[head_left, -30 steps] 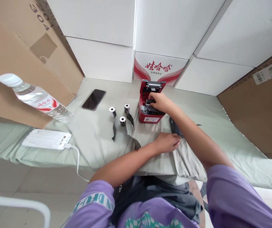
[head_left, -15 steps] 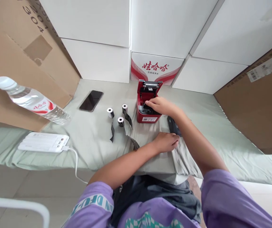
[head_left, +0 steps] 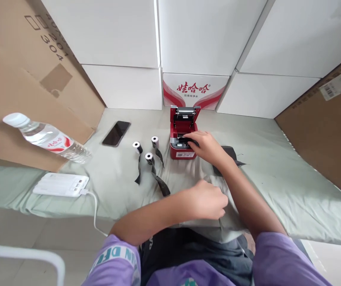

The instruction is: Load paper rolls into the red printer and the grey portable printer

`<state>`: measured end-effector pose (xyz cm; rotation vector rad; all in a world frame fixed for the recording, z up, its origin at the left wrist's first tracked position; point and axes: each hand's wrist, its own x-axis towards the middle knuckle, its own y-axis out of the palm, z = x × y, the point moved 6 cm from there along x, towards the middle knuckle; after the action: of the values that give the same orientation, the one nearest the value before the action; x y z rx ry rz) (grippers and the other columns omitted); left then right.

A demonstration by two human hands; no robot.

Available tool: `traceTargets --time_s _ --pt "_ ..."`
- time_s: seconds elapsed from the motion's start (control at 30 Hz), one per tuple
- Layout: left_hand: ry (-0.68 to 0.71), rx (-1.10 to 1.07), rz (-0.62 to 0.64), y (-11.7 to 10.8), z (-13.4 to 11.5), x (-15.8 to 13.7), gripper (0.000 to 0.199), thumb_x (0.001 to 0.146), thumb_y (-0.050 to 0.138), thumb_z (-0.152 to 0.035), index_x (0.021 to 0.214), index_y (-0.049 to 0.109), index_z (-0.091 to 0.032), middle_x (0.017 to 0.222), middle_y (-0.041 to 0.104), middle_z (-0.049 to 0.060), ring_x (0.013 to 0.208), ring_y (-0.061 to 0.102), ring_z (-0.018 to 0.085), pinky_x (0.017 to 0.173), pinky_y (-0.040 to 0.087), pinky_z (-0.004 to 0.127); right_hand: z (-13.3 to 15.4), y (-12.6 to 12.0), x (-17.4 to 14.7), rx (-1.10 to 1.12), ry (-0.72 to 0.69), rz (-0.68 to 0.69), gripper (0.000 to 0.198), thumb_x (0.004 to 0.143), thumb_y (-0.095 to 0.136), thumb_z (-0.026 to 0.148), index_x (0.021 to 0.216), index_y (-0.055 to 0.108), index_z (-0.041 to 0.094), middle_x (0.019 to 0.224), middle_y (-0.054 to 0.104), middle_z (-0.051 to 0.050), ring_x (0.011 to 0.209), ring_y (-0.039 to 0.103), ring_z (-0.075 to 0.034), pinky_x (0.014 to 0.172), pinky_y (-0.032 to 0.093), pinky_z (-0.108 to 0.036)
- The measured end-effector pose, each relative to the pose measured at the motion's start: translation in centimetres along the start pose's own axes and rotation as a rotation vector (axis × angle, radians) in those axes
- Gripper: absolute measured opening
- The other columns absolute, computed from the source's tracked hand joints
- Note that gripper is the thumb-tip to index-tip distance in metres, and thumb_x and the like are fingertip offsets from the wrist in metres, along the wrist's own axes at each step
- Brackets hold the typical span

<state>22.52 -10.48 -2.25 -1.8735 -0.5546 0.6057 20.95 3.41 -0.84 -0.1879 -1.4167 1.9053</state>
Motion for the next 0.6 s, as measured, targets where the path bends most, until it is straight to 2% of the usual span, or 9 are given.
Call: traceTargets --time_s 0.03,0.1,0.17,0.23,0.3,0.33,0.4,0.5,0.6 --pt "0.011 -0.054 -0.012 -2.1 -0.1 -1.4 0.029 0.095 0.060 -0.030 0.070 0.070 -0.020 0.068 0.070 0.005 0.059 0.064 0.020 0.053 0.042 0.035 0.0 -0.2 0.1 0.016 -0.006 -0.003 0.035 0.100 0.051 0.018 0.128 0.070 0.019 0.129 0.075 -0.012 0.118 0.068 -0.031 0.098 0.048 -0.047" --pt "-0.098 -0.131 -0.147 -6.7 2.0 -4.0 0.030 0.097 0.057 -0.030 0.070 0.069 -0.024 0.065 0.067 0.000 0.058 0.060 0.016 0.056 0.042 0.032 -0.1 -0.7 0.2 0.038 -0.016 -0.015 0.033 0.099 0.052 0.019 0.127 0.071 0.018 0.127 0.076 -0.012 0.117 0.067 -0.031 0.096 0.047 -0.046" --pt "-0.309 -0.121 -0.402 -10.8 6.6 -6.1 0.031 0.101 0.051 -0.031 0.080 0.073 -0.024 0.073 0.070 0.000 0.069 0.065 0.018 0.068 0.049 0.032 0.1 -1.2 0.2 0.042 -0.026 -0.024 0.032 0.099 0.053 0.019 0.124 0.072 0.019 0.123 0.077 -0.012 0.115 0.067 -0.031 0.093 0.047 -0.044" --pt "-0.485 -0.057 -0.697 -13.4 11.8 -7.4 0.035 0.105 0.041 -0.031 0.101 0.075 -0.024 0.093 0.075 0.004 0.093 0.069 0.022 0.087 0.053 0.035 0.4 -1.6 0.2 0.036 -0.034 -0.025 0.031 0.098 0.053 0.018 0.123 0.072 0.020 0.121 0.077 -0.012 0.113 0.067 -0.031 0.091 0.047 -0.043" --pt "-0.570 -0.005 -0.873 -14.0 16.1 -7.6 0.038 0.107 0.037 -0.031 0.120 0.072 -0.024 0.117 0.075 0.007 0.116 0.066 0.024 0.104 0.050 0.039 0.8 -1.7 0.0 0.041 -0.052 -0.014 0.032 0.098 0.053 0.015 0.124 0.072 0.020 0.122 0.077 -0.011 0.113 0.067 -0.030 0.092 0.048 -0.043" --pt "-0.586 0.007 -0.908 -13.8 17.7 -7.3 0.040 0.107 0.037 -0.031 0.127 0.070 -0.023 0.129 0.073 0.008 0.125 0.063 0.025 0.111 0.047 0.040 1.1 -1.7 -0.1 0.043 -0.063 -0.002 0.033 0.098 0.052 0.014 0.124 0.072 0.020 0.122 0.076 -0.011 0.113 0.067 -0.029 0.094 0.048 -0.043" --pt "-0.590 0.013 -0.877 -12.9 19.7 -6.4 0.042 0.107 0.037 -0.031 0.132 0.069 -0.021 0.139 0.069 0.008 0.132 0.059 0.025 0.118 0.042 0.042 1.6 -1.5 -0.2 0.034 -0.084 0.021 0.034 0.098 0.051 0.012 0.125 0.071 0.019 0.121 0.076 -0.012 0.111 0.067 -0.029 0.098 0.049 -0.044" --pt "-0.591 0.042 -0.835 -12.0 20.3 -5.7 0.044 0.106 0.038 -0.032 0.137 0.067 -0.022 0.143 0.066 0.009 0.134 0.057 0.026 0.120 0.040 0.044 2.3 -1.3 -0.4 -0.014 -0.096 0.048 0.037 0.099 0.049 0.012 0.129 0.069 0.018 0.118 0.077 -0.013 0.108 0.067 -0.029 0.097 0.050 -0.044" --pt "-0.618 0.079 -0.839 -11.9 19.9 -5.6 0.047 0.107 0.039 -0.036 0.147 0.060 -0.024 0.155 0.055 0.010 0.143 0.048 0.029 0.122 0.038 0.048 2.8 -1.2 -0.5 -0.054 -0.099 0.076 0.038 0.100 0.047 0.010 0.130 0.069 0.016 0.113 0.077 -0.013 0.106 0.068 -0.029 0.094 0.051 -0.043"
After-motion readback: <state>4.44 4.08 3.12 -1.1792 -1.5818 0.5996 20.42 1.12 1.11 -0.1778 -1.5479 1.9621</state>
